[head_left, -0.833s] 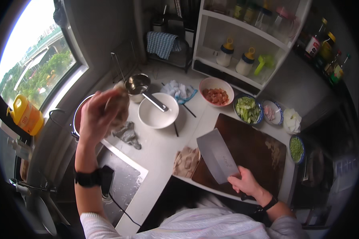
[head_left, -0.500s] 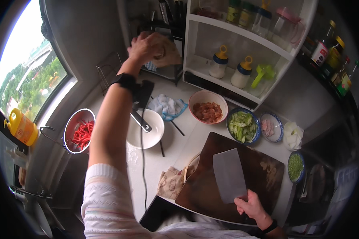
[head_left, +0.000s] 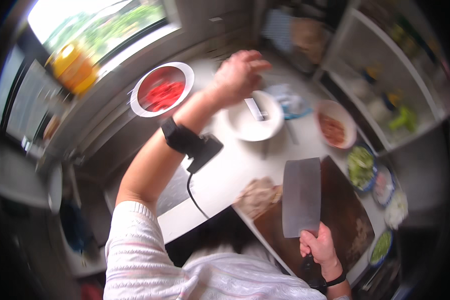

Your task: Wash a knife, clean the cutting board, and chop red peppers.

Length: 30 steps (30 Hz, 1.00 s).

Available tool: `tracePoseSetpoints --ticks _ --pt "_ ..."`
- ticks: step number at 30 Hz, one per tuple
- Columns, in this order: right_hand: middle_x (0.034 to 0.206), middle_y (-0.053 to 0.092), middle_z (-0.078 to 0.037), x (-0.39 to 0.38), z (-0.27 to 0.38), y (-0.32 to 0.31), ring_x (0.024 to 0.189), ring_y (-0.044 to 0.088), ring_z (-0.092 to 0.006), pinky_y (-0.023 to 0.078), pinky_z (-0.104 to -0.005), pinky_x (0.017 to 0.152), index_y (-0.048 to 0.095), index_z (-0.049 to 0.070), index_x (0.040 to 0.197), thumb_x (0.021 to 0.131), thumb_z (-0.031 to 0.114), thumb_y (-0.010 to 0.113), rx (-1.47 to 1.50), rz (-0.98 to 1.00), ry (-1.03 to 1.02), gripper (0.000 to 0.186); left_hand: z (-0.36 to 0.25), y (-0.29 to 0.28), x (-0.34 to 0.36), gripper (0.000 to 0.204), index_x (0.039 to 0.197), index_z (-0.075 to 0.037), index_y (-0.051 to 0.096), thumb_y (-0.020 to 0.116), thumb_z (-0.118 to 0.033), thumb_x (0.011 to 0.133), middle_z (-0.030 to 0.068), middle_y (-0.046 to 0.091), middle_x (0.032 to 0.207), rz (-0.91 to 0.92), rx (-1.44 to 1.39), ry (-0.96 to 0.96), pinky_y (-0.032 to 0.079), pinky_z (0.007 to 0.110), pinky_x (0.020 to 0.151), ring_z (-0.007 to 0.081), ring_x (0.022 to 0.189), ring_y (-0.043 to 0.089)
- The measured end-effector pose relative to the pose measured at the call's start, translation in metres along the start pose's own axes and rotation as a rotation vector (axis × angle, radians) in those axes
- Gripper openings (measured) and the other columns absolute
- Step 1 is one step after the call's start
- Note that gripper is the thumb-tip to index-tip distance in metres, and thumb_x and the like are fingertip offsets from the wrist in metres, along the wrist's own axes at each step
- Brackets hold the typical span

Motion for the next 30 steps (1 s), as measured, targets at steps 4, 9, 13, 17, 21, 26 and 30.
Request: tracePoseSetpoints --ticks 4,9,13,17,21,26,30 --pt "0.066 0.047 -0.004 0.027 0.007 0.074 0.045 0.043 -0.0088 0.044 -0.0269 0.042 0.046 0.002 0.107 0.092 0.008 0.049 -0.112 0.268 0.137 0.016 0.027 -0.071 -0.169 0.035 0.114 -0.011 0.058 0.06 -0.004 0.079 0.0169 0.047 0.128 0.166 0.077 -0.268 0.039 0.042 0.099 0.0342 0.119 0.044" --pt "0.065 0.045 -0.003 0.064 -0.018 0.197 0.046 0.044 -0.0094 0.044 -0.0266 0.043 0.045 0.003 0.102 0.092 0.009 0.048 -0.271 0.535 0.37 0.011 0.101 -0.184 -0.409 0.041 0.121 -0.008 0.053 0.058 -0.014 0.08 0.0161 0.047 0.129 0.266 0.249 -0.789 0.038 0.038 0.101 0.033 0.121 0.044" --pt "0.063 0.044 -0.002 0.087 -0.05 0.322 0.046 0.044 -0.0088 0.043 -0.0272 0.04 0.044 0.004 0.095 0.089 0.007 0.049 -0.294 0.653 0.494 0.008 0.158 -0.278 -0.527 0.047 0.125 -0.002 0.048 0.057 -0.008 0.079 0.016 0.05 0.127 0.055 0.268 -0.934 0.037 0.034 0.102 0.0298 0.12 0.047" --pt "0.065 0.046 -0.002 0.112 -0.081 0.421 0.045 0.044 -0.0093 0.043 -0.0282 0.039 0.044 0.005 0.093 0.086 0.006 0.05 -0.301 0.622 0.531 0.01 0.22 -0.326 -0.518 0.052 0.129 0.001 0.043 0.056 -0.016 0.081 0.0218 0.054 0.121 -0.028 0.12 -0.925 0.038 0.036 0.098 0.0346 0.116 0.049" --pt "0.067 0.047 -0.002 0.133 -0.112 0.498 0.047 0.045 -0.0091 0.044 -0.0281 0.04 0.043 0.005 0.094 0.087 0.006 0.05 -0.19 0.566 0.573 0.009 0.278 -0.333 -0.498 0.037 0.114 -0.002 0.056 0.054 -0.015 0.08 0.0237 0.06 0.106 -0.132 0.147 -0.83 0.046 0.038 0.088 0.0356 0.101 0.058" --pt "0.068 0.047 -0.002 0.152 -0.132 0.552 0.049 0.044 -0.0086 0.043 -0.0284 0.043 0.041 0.007 0.089 0.088 0.005 0.049 -0.035 0.533 0.617 0.008 0.313 -0.328 -0.478 0.06 0.135 0.008 0.032 0.052 -0.021 0.085 0.0244 0.048 0.129 0.349 0.3 -0.938 0.035 0.03 0.101 0.0279 0.122 0.046" --pt "0.067 0.047 -0.002 0.175 -0.137 0.576 0.05 0.045 -0.0096 0.044 -0.0302 0.044 0.04 0.005 0.087 0.088 0.005 0.048 0.062 0.504 0.64 0.008 0.298 -0.312 -0.46 0.056 0.133 0.003 0.037 0.05 -0.017 0.083 0.0254 0.056 0.116 0.265 0.082 -0.89 0.042 0.035 0.093 0.0332 0.109 0.055"
Point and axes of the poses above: each hand's wrist, its own x-axis towards the middle knuckle, its own y-axis out of the palm, z = x × y, the point moved 2 cm from there along x, towards the middle knuckle
